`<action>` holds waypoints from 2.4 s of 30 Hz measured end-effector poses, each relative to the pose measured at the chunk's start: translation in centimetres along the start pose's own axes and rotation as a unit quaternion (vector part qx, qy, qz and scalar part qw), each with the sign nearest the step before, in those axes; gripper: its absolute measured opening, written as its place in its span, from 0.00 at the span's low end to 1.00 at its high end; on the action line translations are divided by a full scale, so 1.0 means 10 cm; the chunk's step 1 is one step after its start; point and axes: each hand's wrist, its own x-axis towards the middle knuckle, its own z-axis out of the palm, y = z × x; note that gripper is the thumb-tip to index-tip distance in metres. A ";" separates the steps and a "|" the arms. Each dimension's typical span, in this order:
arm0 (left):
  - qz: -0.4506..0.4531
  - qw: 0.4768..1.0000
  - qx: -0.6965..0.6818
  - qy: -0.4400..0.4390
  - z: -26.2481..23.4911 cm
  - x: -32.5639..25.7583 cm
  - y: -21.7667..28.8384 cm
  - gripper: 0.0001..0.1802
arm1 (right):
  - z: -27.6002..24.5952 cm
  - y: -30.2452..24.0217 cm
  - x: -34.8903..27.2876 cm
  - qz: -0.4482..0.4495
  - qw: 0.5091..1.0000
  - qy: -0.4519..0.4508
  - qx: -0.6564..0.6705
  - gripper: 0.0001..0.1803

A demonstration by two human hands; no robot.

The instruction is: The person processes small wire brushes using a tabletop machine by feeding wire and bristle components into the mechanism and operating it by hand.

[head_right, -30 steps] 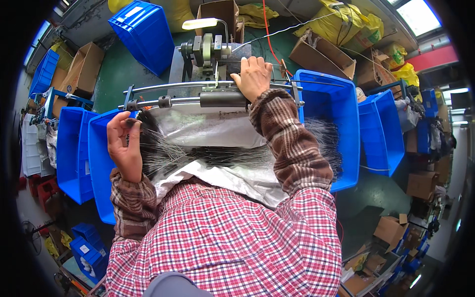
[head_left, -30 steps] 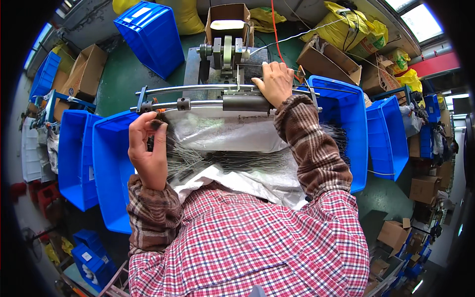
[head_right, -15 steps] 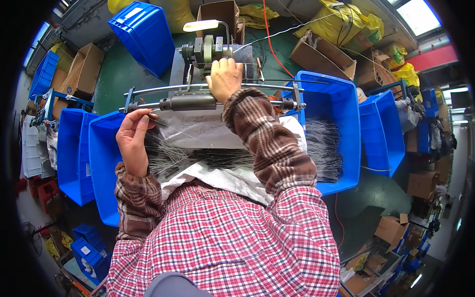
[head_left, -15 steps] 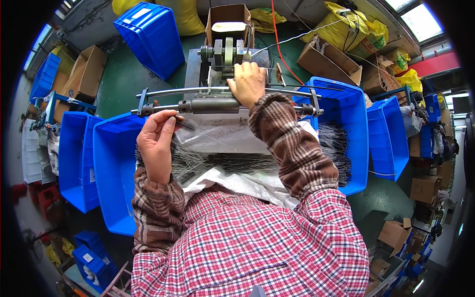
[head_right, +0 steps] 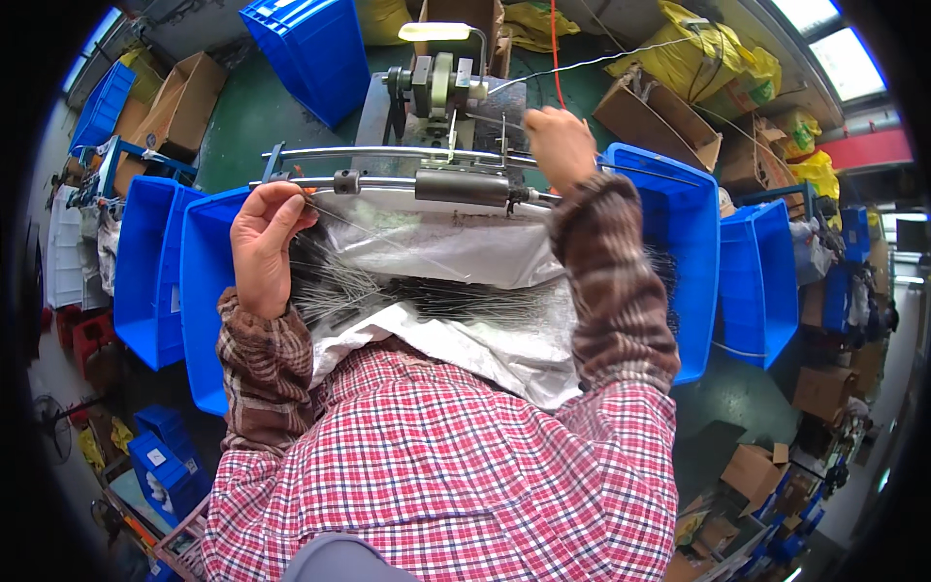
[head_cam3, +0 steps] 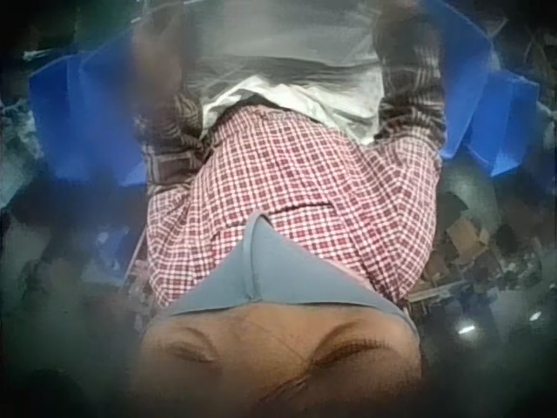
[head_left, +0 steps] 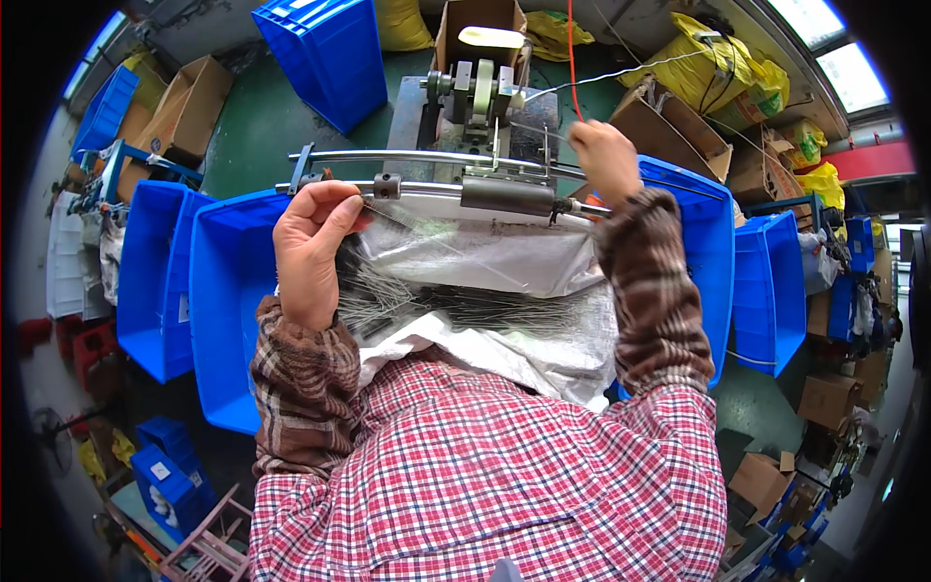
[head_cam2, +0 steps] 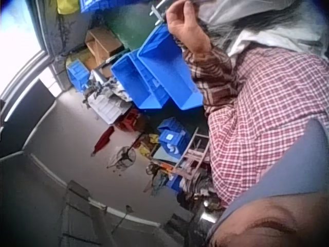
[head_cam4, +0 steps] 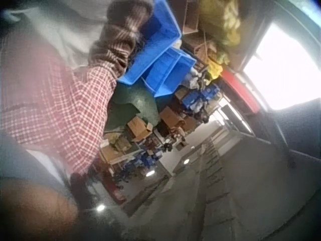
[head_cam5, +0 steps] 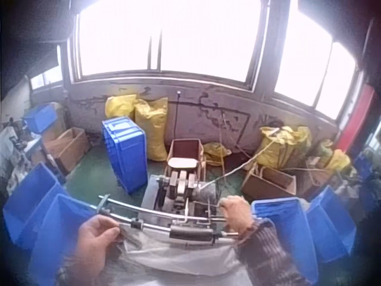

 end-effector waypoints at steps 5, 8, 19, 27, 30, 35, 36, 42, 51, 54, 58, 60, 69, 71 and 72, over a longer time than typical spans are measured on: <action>-0.024 0.998 0.018 -0.057 0.34 0.05 -0.07 0.04 | -0.72 -0.24 -0.49 0.022 0.919 -0.195 0.342 0.09; -0.018 0.995 -0.006 -0.094 0.59 0.06 -0.21 0.05 | -0.67 -1.01 -0.46 -0.108 0.891 -0.067 0.436 0.11; 0.168 0.768 0.618 -0.004 -0.35 -0.14 -0.14 0.17 | 0.49 -0.50 0.24 -0.066 0.994 0.080 -0.041 0.08; 0.084 0.674 0.734 -0.013 -0.65 -0.28 -0.27 0.14 | 0.63 -0.45 0.33 -0.048 0.996 0.067 -0.037 0.09; 0.077 0.663 0.744 -0.013 -0.67 -0.28 -0.27 0.13 | 0.60 -0.44 0.31 -0.049 0.996 0.069 -0.024 0.09; 0.083 0.666 0.741 0.020 -0.73 -0.27 -0.30 0.10 | 0.63 -0.43 0.33 -0.057 0.995 0.080 -0.018 0.10; 0.082 0.666 0.741 0.020 -0.74 -0.28 -0.30 0.10 | 0.64 -0.43 0.35 -0.061 0.995 0.077 -0.016 0.11; 0.084 0.706 0.703 0.007 -0.76 -0.26 -0.24 0.05 | 0.76 -0.29 0.31 -0.090 0.986 0.105 0.093 0.13; 0.101 0.847 0.518 0.054 -0.75 -0.30 0.38 0.03 | 0.51 -0.44 -0.03 0.050 0.994 0.090 -0.029 0.22; 0.105 0.855 0.503 0.066 -0.75 -0.32 0.51 0.02 | 0.57 -0.57 0.04 0.049 0.994 0.096 -0.020 0.21; 0.148 0.887 0.429 0.079 -0.58 -0.34 0.65 0.02 | 0.61 -0.88 0.20 0.015 0.996 0.087 -0.004 0.19; 0.163 0.912 0.370 0.065 -0.48 -0.34 0.65 0.04 | 0.66 -0.95 0.25 0.005 0.996 0.085 0.000 0.18; 0.030 0.980 0.196 -0.012 -0.17 -0.20 0.31 0.04 | 0.60 -0.17 0.11 0.012 0.989 0.130 0.070 0.08; 0.000 0.989 0.139 -0.039 -0.06 -0.15 0.17 0.03 | 0.59 -0.08 0.21 0.004 0.996 0.063 0.060 0.07; -0.010 0.991 0.119 -0.053 0.00 -0.13 0.10 0.03 | 0.55 -0.07 0.21 0.003 0.996 0.063 0.062 0.07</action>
